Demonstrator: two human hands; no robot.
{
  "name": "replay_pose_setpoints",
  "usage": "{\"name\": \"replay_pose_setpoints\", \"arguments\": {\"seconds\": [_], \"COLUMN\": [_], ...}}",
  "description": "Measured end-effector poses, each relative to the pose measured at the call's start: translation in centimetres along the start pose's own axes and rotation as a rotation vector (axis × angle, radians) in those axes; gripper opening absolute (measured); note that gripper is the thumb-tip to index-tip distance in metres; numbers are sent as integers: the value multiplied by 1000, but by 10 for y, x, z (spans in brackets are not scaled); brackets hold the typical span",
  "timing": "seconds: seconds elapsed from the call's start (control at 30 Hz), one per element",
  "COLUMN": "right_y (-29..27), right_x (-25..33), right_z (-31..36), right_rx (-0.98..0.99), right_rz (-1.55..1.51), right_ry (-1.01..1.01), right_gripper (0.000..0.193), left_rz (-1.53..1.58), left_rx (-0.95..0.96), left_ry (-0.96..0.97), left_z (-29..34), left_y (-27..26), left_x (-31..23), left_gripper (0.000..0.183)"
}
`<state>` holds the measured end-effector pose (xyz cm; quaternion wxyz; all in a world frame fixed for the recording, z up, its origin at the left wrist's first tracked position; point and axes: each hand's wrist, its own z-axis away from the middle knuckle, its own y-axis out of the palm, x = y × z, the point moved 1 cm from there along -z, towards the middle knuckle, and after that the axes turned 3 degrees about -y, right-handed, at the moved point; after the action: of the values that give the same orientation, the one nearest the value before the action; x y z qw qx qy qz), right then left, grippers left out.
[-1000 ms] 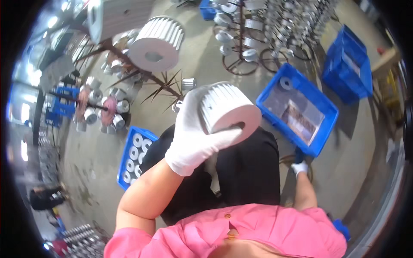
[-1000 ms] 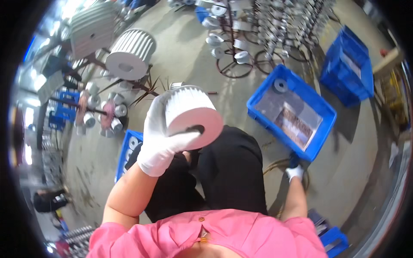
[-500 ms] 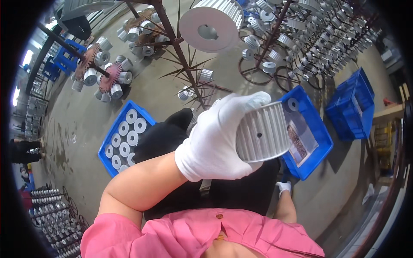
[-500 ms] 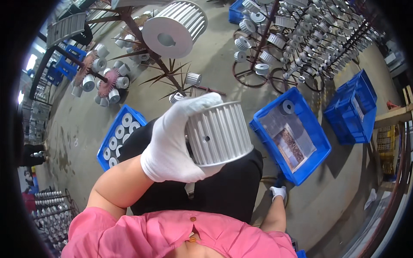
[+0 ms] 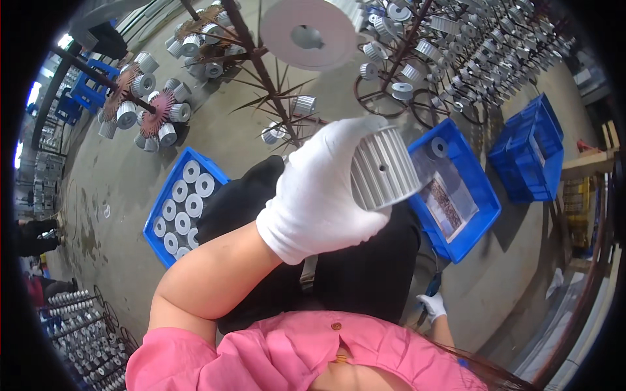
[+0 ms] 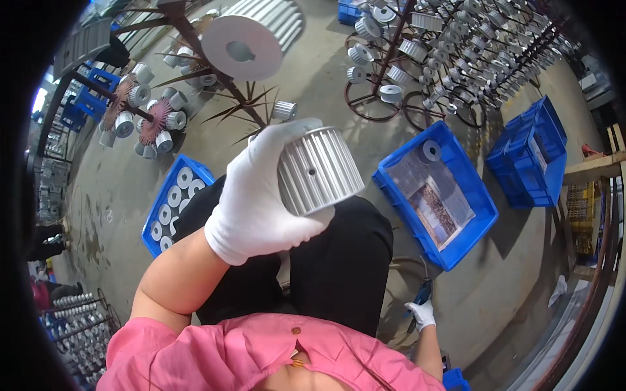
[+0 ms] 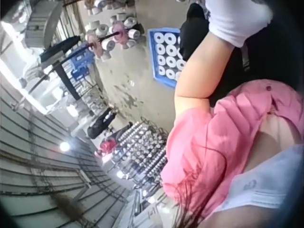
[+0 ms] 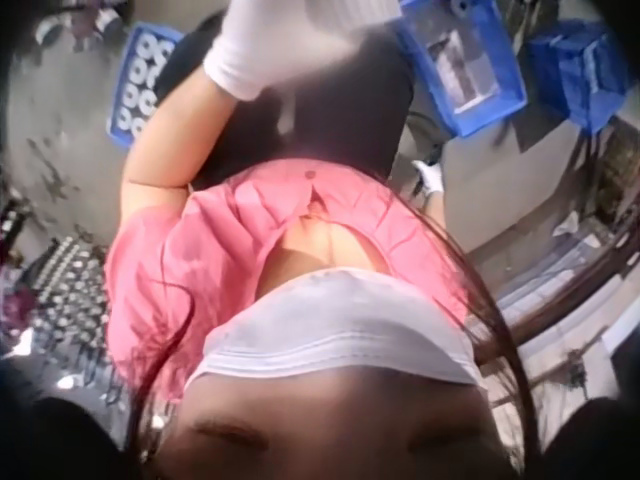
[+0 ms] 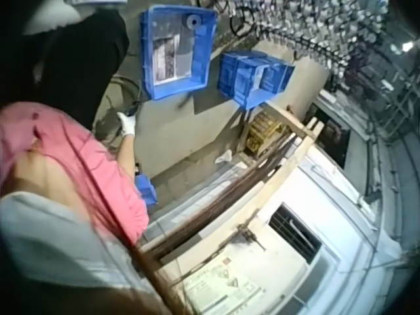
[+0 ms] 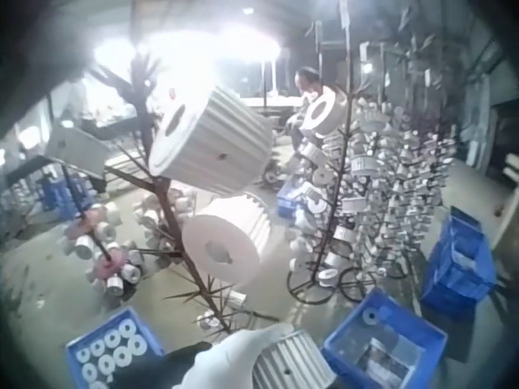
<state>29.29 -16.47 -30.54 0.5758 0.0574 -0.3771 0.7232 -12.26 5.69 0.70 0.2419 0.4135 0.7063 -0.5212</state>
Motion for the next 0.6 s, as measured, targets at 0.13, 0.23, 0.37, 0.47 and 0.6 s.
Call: {"name": "replay_pose_setpoints", "arguments": {"seconds": [0.13, 0.23, 0.37, 0.47, 0.6], "right_y": [-2, -12, -32, -39, -48], "right_x": [60, 134, 232, 267, 299], "right_z": [76, 131, 195, 216, 250], "right_rx": [-113, -304, -567, -777, -851], "right_rz": [-92, 112, 388, 461, 707], "right_ry": [-242, -421, -561, -934, -1093], "right_gripper": [63, 62, 57, 54, 49], "left_rz": [-124, -199, -280, -376, -501], "left_rx": [-24, 31, 77, 84, 64], "left_ry": [33, 50, 125, 104, 63], "left_z": [0, 0, 0, 4, 3], "left_y": [-1, 1, 10, 8, 8], "left_x": [3, -5, -7, -8, -1], "left_gripper": [58, 56, 55, 55, 52]}}
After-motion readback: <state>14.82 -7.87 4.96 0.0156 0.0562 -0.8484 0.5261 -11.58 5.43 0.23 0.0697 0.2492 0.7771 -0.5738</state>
